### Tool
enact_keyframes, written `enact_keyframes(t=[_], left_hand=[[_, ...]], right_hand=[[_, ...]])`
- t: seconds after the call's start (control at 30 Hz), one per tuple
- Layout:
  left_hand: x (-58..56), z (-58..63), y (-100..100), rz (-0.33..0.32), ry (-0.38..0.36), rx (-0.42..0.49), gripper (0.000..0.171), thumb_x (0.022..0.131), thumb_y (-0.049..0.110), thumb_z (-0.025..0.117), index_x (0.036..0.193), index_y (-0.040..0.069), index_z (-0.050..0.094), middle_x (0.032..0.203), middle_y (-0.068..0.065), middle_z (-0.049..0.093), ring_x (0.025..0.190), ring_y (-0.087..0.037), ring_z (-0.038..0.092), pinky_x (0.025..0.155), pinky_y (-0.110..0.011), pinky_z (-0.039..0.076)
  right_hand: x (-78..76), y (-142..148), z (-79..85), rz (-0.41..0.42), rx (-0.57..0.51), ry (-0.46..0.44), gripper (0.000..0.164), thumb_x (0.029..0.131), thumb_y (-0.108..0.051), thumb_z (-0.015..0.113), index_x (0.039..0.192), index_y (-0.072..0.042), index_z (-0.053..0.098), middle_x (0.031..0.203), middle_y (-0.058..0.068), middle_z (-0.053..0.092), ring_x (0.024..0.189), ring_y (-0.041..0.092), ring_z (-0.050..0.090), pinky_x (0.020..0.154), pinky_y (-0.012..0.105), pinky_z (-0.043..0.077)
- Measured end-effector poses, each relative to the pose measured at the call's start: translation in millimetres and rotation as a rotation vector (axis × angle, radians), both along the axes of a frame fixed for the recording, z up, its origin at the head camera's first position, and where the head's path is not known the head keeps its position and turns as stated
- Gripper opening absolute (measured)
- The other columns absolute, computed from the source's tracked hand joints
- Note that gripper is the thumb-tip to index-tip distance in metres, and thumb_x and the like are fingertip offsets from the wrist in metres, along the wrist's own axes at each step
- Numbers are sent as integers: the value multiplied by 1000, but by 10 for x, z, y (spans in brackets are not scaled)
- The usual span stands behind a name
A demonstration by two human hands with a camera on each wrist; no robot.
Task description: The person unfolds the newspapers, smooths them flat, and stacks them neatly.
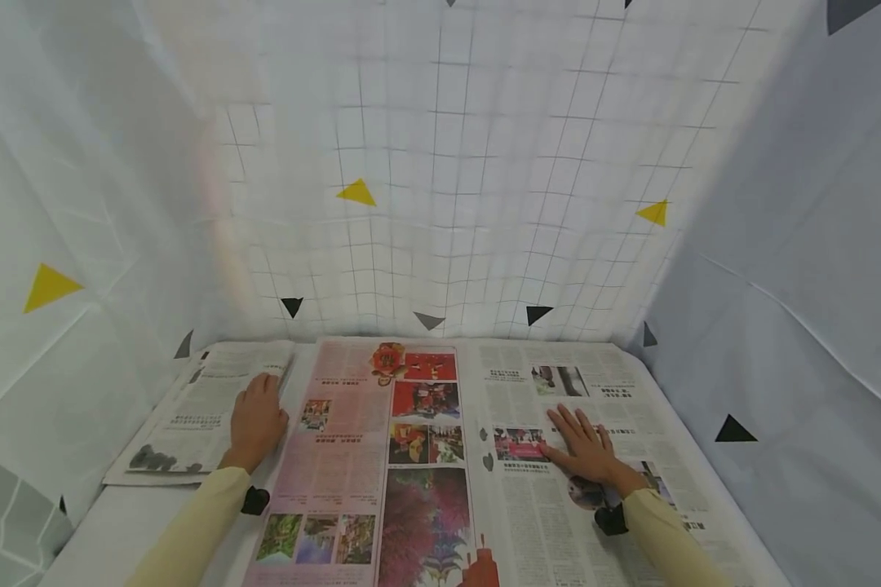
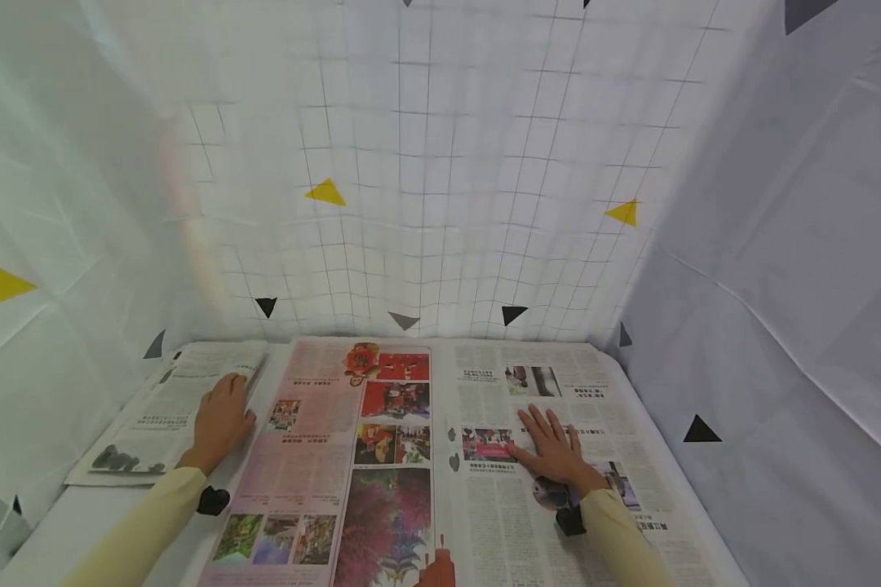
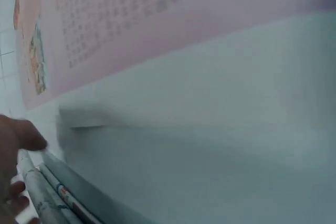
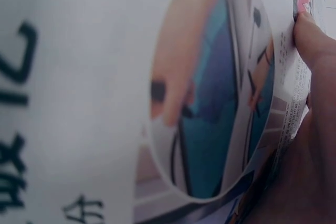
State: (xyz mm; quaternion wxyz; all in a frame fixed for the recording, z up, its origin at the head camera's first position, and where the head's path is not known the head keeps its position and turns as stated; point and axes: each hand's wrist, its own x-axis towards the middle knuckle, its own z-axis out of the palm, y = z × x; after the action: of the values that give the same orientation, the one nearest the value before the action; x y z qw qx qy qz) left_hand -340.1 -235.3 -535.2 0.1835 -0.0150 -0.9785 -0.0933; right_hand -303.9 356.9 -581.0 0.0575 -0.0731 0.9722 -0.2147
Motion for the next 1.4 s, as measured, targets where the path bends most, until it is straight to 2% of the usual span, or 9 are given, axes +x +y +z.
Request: enact_keyframes(t=[0.2,0.3,0.5,0.6,0.73,0.9,1.07,1.4], left_hand=[[33,-79,-74,70,-63,21,63,89,-2,62,144,-19,37,146,-37,44,136,-49,47,112,-63,40],[49,-84,-88,71,-88,46,63,90,-2,59,145,-18,35,148,-38,42,137,-50,46,111,-66,39],[127,-112,-130,72,-121,122,56,93,-4,52,146,-17,35,149,-38,41,136,-53,46,109,-68,40],[166,-123,-132,88,-131,130,55,97,-3,50,147,-17,35,148,-39,42,133,-55,48,109,-67,41],[170,-107,-120,87,-130,133,53,100,-3,45,149,-19,32,148,-42,42,131,-57,49,109,-66,43],[109,-69,-20,61,-113,168,53,102,-2,42,151,-19,29,149,-42,41,132,-58,48,109,-66,43],[62,-71,128,59,-108,200,56,100,-4,46,152,-17,30,150,-41,41,133,-57,50,107,-64,47],[48,-57,387,-3,-150,152,55,102,-4,48,152,-16,31,153,-38,40,139,-54,47,116,-62,41]], right_hand=[[27,-27,13,9,-37,4,89,95,-69,55,165,-22,24,175,12,12,160,46,2,117,77,-6],[32,-23,27,1,-32,-3,91,94,-72,53,165,-24,23,176,9,10,161,43,0,118,76,-6],[54,-54,88,15,-44,-1,90,95,-68,55,165,-21,24,175,12,11,160,45,1,117,77,-6],[78,-84,130,20,-59,-1,88,95,-64,58,164,-19,26,175,13,13,160,46,2,117,77,-8],[95,-104,152,11,-29,-22,89,96,-66,56,165,-20,24,175,11,11,161,44,0,119,75,-8],[83,-59,159,4,-26,-19,88,97,-63,57,165,-18,24,175,14,10,160,46,0,118,76,-7],[50,0,124,19,-20,16,87,97,-64,55,165,-19,24,175,13,11,160,45,2,118,76,-5],[31,1,45,15,-15,13,87,97,-65,55,165,-20,24,175,12,12,161,45,2,119,76,-5]])
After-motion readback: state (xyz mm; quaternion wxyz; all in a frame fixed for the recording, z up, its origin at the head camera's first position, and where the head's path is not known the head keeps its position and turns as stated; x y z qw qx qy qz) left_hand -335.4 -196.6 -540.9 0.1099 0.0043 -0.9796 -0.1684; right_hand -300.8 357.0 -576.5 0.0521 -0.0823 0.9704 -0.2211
